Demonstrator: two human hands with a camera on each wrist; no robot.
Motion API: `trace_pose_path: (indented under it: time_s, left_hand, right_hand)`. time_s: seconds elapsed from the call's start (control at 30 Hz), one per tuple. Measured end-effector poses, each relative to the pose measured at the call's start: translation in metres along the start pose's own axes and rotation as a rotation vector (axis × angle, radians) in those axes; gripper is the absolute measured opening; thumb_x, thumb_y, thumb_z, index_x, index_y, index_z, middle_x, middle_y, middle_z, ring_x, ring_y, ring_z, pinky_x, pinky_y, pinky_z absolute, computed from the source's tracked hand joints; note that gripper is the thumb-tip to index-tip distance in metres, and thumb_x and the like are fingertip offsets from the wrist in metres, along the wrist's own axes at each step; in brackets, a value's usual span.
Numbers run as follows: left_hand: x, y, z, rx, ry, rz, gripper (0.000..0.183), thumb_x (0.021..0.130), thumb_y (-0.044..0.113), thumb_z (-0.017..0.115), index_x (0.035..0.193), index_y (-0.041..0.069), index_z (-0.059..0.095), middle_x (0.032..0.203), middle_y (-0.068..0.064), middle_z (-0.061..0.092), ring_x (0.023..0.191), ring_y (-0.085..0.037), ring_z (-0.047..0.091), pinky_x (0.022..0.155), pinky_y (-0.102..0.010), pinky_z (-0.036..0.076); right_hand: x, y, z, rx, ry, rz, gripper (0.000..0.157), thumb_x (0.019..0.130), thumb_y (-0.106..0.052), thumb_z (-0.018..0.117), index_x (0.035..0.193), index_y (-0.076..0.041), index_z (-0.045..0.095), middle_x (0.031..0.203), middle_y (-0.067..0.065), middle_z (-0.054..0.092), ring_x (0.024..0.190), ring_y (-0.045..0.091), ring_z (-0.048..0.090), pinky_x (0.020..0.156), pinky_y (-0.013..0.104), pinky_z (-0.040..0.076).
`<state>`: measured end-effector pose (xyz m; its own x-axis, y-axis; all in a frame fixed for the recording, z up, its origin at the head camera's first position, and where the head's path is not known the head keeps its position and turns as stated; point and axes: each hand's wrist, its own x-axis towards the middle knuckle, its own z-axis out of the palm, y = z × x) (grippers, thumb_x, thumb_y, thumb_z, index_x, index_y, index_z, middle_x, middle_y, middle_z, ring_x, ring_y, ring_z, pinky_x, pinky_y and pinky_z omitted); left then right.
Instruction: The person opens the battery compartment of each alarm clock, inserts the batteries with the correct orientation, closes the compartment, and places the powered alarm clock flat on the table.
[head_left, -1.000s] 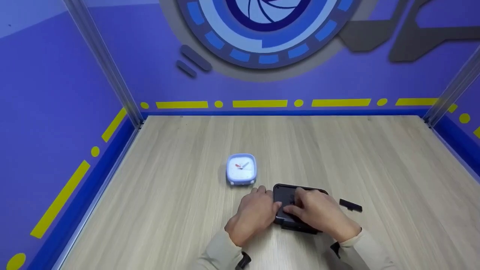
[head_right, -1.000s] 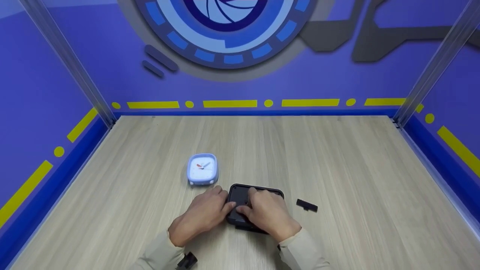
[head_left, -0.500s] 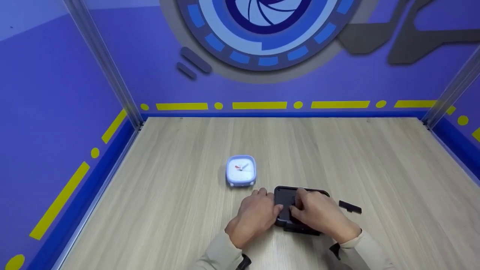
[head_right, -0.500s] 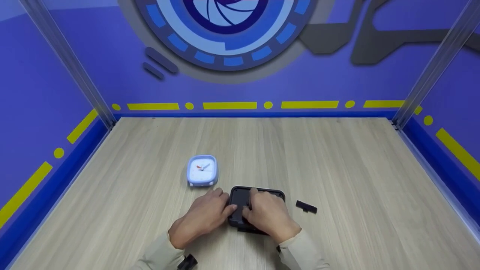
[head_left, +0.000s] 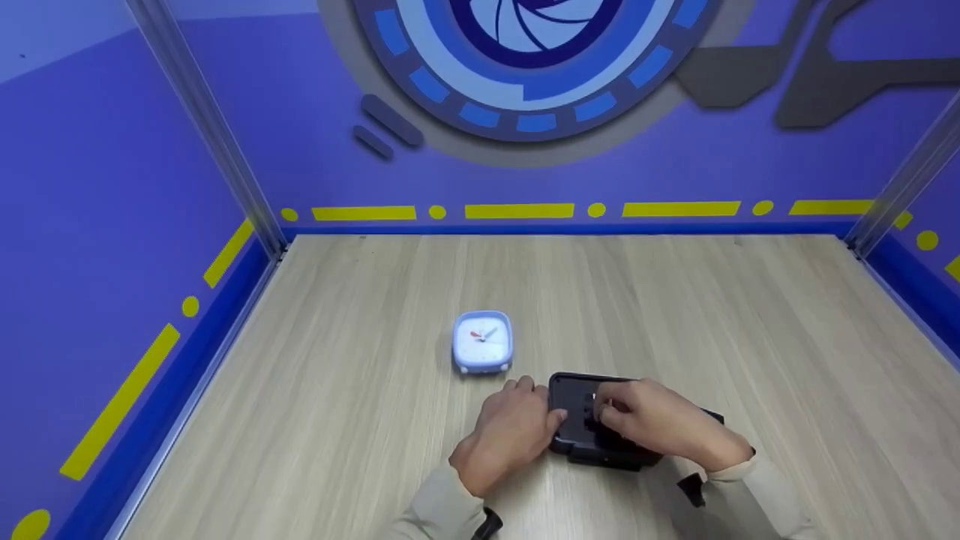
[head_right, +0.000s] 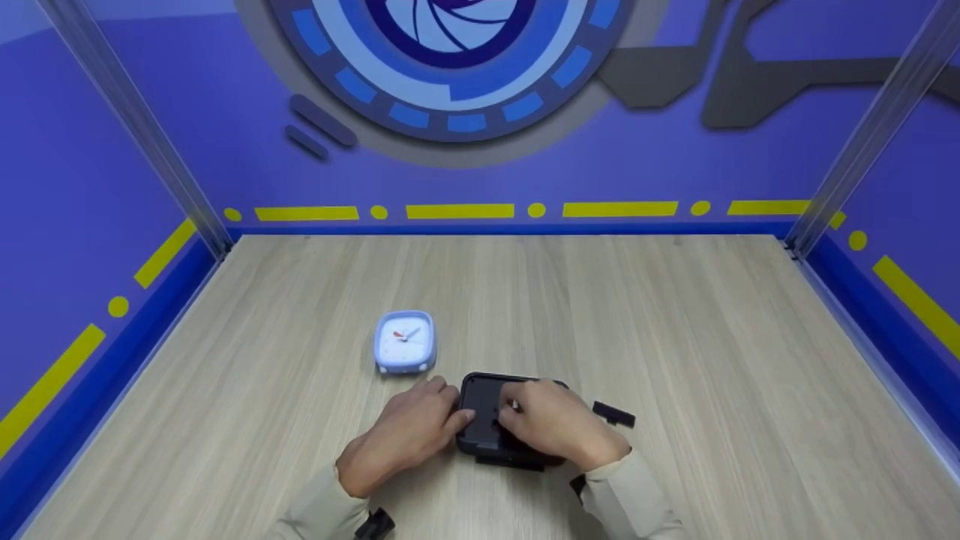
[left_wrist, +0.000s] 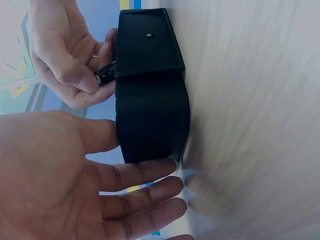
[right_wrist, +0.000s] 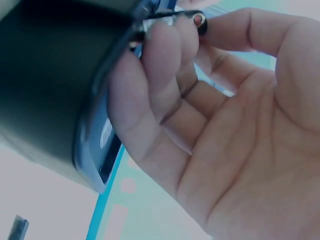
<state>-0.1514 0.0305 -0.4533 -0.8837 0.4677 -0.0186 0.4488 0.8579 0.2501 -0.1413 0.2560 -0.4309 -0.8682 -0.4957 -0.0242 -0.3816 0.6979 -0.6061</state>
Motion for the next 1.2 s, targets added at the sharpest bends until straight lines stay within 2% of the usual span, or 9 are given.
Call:
trace_pose_path:
  time_s: [0.17, 0.4, 0.5, 0.67, 0.8, 0.97, 1.2]
  left_hand:
    - [0.0005, 0.0002, -0.0005, 0.005, -0.006, -0.003, 0.044, 0.108, 0.041, 0.060, 0.122, 0.001, 0.072, 0.104, -0.009, 0.063, 0.095, -0.025, 0.061, 0.080, -0.040, 0.053]
    - [0.0006, 0.0004, -0.0016, -0.016, -0.008, -0.011, 0.044, 0.108, 0.041, 0.061, 0.122, 0.001, 0.072, 0.104, -0.009, 0.064, 0.096, -0.025, 0.062, 0.080, -0.041, 0.053]
    - [0.0006, 0.0006, -0.0019, -0.019, -0.016, -0.014, 0.044, 0.108, 0.041, 0.061, 0.123, 0.001, 0.072, 0.104, -0.009, 0.063, 0.096, -0.025, 0.061, 0.081, -0.041, 0.053]
    - [-0.0002, 0.0008, -0.0010, -0.007, 0.008, -0.001, 0.043, 0.107, 0.040, 0.063, 0.120, 0.001, 0.072, 0.102, -0.010, 0.063, 0.094, -0.025, 0.061, 0.078, -0.041, 0.053]
    - [0.0007, 0.0012, -0.0012, 0.003, 0.005, -0.003, 0.042, 0.107, 0.040, 0.063, 0.121, 0.001, 0.072, 0.103, -0.009, 0.063, 0.094, -0.025, 0.061, 0.078, -0.040, 0.053]
    - [0.0007, 0.0012, -0.0022, 0.000, -0.009, -0.013, 0.044, 0.107, 0.041, 0.062, 0.122, 0.001, 0.072, 0.103, -0.009, 0.063, 0.094, -0.024, 0.061, 0.078, -0.040, 0.053]
    - [0.0000, 0.0010, -0.0016, -0.009, -0.014, -0.009, 0.045, 0.108, 0.041, 0.061, 0.123, 0.000, 0.072, 0.103, -0.009, 0.062, 0.094, -0.024, 0.060, 0.079, -0.040, 0.053]
  right_hand:
    - [-0.0017, 0.0012, -0.0039, 0.001, -0.009, 0.015, 0.015, 0.102, -0.022, 0.071, 0.090, -0.015, 0.064, 0.071, -0.010, 0.054, 0.059, 0.004, 0.051, 0.053, 0.026, 0.044]
    - [-0.0040, 0.0013, -0.0056, -0.068, 0.042, -0.014, 0.012, 0.088, -0.007, 0.072, 0.087, -0.015, 0.062, 0.066, -0.014, 0.047, 0.058, 0.002, 0.045, 0.053, 0.026, 0.039]
    - [-0.0047, 0.0011, -0.0055, -0.089, 0.061, -0.023, 0.014, 0.086, -0.006, 0.072, 0.086, -0.015, 0.062, 0.066, -0.014, 0.047, 0.058, 0.002, 0.045, 0.053, 0.026, 0.039]
    - [-0.0055, -0.0003, -0.0057, -0.103, 0.081, -0.028, 0.017, 0.083, -0.004, 0.073, 0.087, -0.017, 0.062, 0.066, -0.014, 0.048, 0.058, 0.001, 0.045, 0.053, 0.025, 0.039]
    - [-0.0053, -0.0024, -0.0074, -0.066, 0.095, -0.056, 0.018, 0.086, -0.003, 0.074, 0.090, -0.017, 0.062, 0.069, -0.014, 0.051, 0.060, 0.001, 0.047, 0.055, 0.025, 0.041]
    - [-0.0053, -0.0026, -0.0093, -0.035, 0.068, -0.069, 0.014, 0.096, -0.010, 0.077, 0.094, -0.015, 0.064, 0.073, -0.013, 0.054, 0.063, 0.001, 0.047, 0.057, 0.026, 0.042]
    - [-0.0076, -0.0008, -0.0101, -0.010, 0.021, -0.041, 0.014, 0.098, -0.013, 0.078, 0.095, -0.012, 0.064, 0.075, -0.011, 0.062, 0.063, 0.001, 0.054, 0.057, 0.026, 0.047]
